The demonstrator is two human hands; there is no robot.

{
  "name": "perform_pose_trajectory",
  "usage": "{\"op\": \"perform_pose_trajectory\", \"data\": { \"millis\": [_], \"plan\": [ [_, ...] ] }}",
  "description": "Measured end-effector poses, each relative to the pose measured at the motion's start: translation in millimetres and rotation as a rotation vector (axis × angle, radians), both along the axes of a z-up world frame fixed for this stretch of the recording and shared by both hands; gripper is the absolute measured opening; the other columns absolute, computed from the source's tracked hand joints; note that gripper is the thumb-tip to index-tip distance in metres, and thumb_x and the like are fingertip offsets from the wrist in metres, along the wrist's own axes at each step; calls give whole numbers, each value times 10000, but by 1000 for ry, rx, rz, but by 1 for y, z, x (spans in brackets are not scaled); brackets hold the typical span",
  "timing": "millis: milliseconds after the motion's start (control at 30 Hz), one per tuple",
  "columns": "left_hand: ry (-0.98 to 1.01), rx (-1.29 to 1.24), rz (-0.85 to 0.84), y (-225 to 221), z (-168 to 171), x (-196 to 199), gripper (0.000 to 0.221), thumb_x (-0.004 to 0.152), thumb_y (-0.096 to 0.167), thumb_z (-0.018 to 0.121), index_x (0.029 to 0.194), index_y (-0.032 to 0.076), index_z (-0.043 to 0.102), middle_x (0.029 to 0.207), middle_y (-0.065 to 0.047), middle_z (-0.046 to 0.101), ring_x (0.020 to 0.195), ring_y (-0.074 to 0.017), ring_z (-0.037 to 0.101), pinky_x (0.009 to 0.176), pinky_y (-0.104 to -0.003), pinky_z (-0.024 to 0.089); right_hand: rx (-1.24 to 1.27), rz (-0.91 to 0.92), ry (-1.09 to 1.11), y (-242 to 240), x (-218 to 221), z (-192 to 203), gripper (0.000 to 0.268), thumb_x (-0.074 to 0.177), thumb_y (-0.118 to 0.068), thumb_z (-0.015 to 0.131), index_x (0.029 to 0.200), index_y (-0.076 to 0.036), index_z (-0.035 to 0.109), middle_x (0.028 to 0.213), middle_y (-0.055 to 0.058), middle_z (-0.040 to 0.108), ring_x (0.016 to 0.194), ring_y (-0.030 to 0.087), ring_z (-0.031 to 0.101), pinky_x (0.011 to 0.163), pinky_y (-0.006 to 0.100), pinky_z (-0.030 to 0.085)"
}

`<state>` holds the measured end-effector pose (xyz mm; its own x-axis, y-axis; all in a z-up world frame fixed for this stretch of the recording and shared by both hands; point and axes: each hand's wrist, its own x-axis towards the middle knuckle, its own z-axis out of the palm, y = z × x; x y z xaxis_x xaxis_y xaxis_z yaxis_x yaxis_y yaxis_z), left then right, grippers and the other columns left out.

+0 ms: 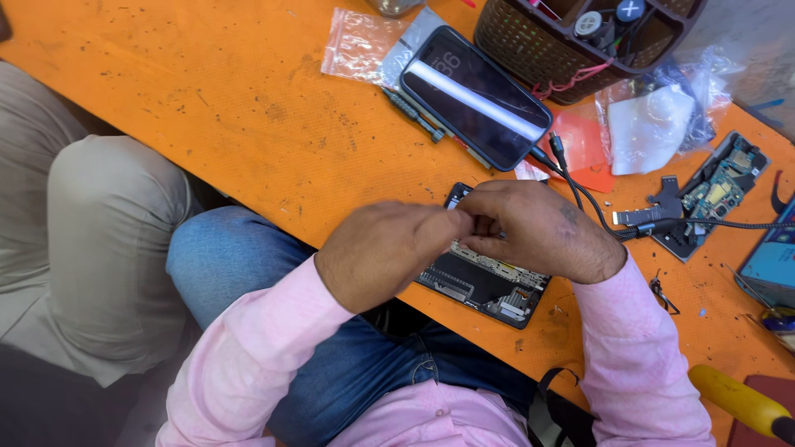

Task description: The person is repairing a mobile phone by hand and using a screwdriver. They use their fingers to reconnect internal components and then use a screwdriver to secure parts of the internal chassis.

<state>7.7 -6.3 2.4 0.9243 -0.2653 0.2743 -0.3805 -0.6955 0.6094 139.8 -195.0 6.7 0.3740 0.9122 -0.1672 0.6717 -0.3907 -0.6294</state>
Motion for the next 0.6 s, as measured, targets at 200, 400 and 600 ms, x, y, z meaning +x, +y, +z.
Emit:
{"op": "perform_pose_trajectory", "data": {
  "millis": [200, 400, 600],
  "plan": [
    [-25, -38, 9, 0, 0, -3, 244, 939, 155, 714, 1133, 114, 573, 981, -75, 651, 893, -317, 679, 721, -451, 536, 30, 68, -55, 0, 3, -6, 235, 791, -171, 816, 941, -34, 698, 860, 124, 689, 797, 318, 693, 675, 407, 557],
    [14, -61, 14, 2, -4, -5, 317, 911, 94, 690, 1199, 101, 557, 995, -97, 659, 895, -330, 689, 697, -432, 544, -50, -2, 47, 0, 0, -5, 252, 739, -141, 823, 945, -53, 708, 851, 95, 697, 769, 261, 722, 673, 381, 576],
    [80, -120, 147, 1, -6, -2, 365, 899, 161, 745, 1196, 90, 546, 1012, -100, 692, 873, -321, 713, 686, -434, 559, -22, 15, 60, 1, -2, -3, 292, 742, -129, 804, 1020, -72, 733, 893, 85, 713, 782, 245, 731, 698, 371, 584]
  ]
}}
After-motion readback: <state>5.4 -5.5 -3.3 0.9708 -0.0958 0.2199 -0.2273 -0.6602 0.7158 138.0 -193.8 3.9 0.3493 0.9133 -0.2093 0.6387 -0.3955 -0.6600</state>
